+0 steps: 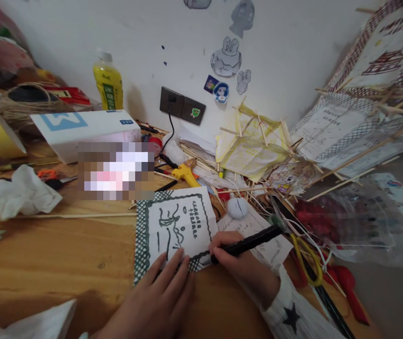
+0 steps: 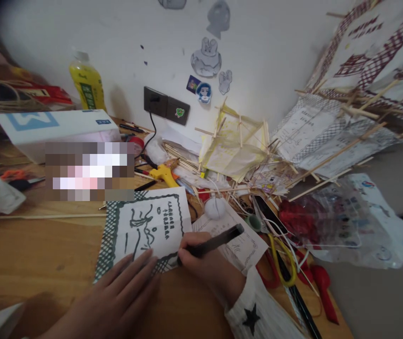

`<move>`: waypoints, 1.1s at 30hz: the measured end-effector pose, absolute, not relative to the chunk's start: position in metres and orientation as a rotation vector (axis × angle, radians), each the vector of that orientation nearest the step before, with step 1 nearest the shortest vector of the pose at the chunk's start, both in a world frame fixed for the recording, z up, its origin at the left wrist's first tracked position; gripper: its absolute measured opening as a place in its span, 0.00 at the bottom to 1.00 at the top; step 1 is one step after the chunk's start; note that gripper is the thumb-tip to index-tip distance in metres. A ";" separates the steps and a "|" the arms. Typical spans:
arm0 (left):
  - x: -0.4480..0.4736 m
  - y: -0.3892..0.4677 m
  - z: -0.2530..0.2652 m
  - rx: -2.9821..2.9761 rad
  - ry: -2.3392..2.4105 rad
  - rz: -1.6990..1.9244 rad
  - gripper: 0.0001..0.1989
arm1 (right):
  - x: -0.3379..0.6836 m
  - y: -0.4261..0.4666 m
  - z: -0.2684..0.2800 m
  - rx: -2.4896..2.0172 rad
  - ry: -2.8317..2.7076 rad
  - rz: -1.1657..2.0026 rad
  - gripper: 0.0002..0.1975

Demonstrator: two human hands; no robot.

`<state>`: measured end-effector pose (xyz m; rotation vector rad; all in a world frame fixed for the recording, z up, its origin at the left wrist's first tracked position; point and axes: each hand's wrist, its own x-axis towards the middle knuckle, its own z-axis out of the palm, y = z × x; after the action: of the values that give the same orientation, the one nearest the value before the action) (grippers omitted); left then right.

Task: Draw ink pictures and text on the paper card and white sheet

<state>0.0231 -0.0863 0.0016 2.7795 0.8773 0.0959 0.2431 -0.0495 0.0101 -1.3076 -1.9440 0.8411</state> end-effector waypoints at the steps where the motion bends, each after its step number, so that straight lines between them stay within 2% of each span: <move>1: 0.023 -0.086 0.001 2.783 0.861 0.105 0.31 | 0.244 -0.050 0.009 -1.314 -1.925 0.851 0.09; 6: 0.021 -0.082 0.001 2.799 0.828 0.117 0.32 | 0.248 -0.050 0.004 -1.327 -1.799 0.945 0.09; 20: 0.026 -0.088 0.006 2.836 0.907 0.054 0.34 | 0.244 -0.048 0.009 -1.312 -1.862 0.873 0.07; 26: 0.024 -0.086 0.002 2.768 0.879 0.139 0.26 | 0.250 -0.048 0.005 -1.320 -1.737 0.992 0.07; 29: 0.024 -0.087 0.000 2.781 0.905 0.153 0.27 | 0.249 -0.051 0.005 -1.294 -1.687 0.988 0.07; 33: 0.023 -0.089 -0.002 2.787 0.914 0.167 0.29 | 0.246 -0.053 0.006 -1.214 -1.884 0.907 0.09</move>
<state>0.0230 -0.0894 -0.0016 2.7871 0.9135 0.1667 0.2463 -0.0530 0.0059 -1.2145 -1.8839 0.9073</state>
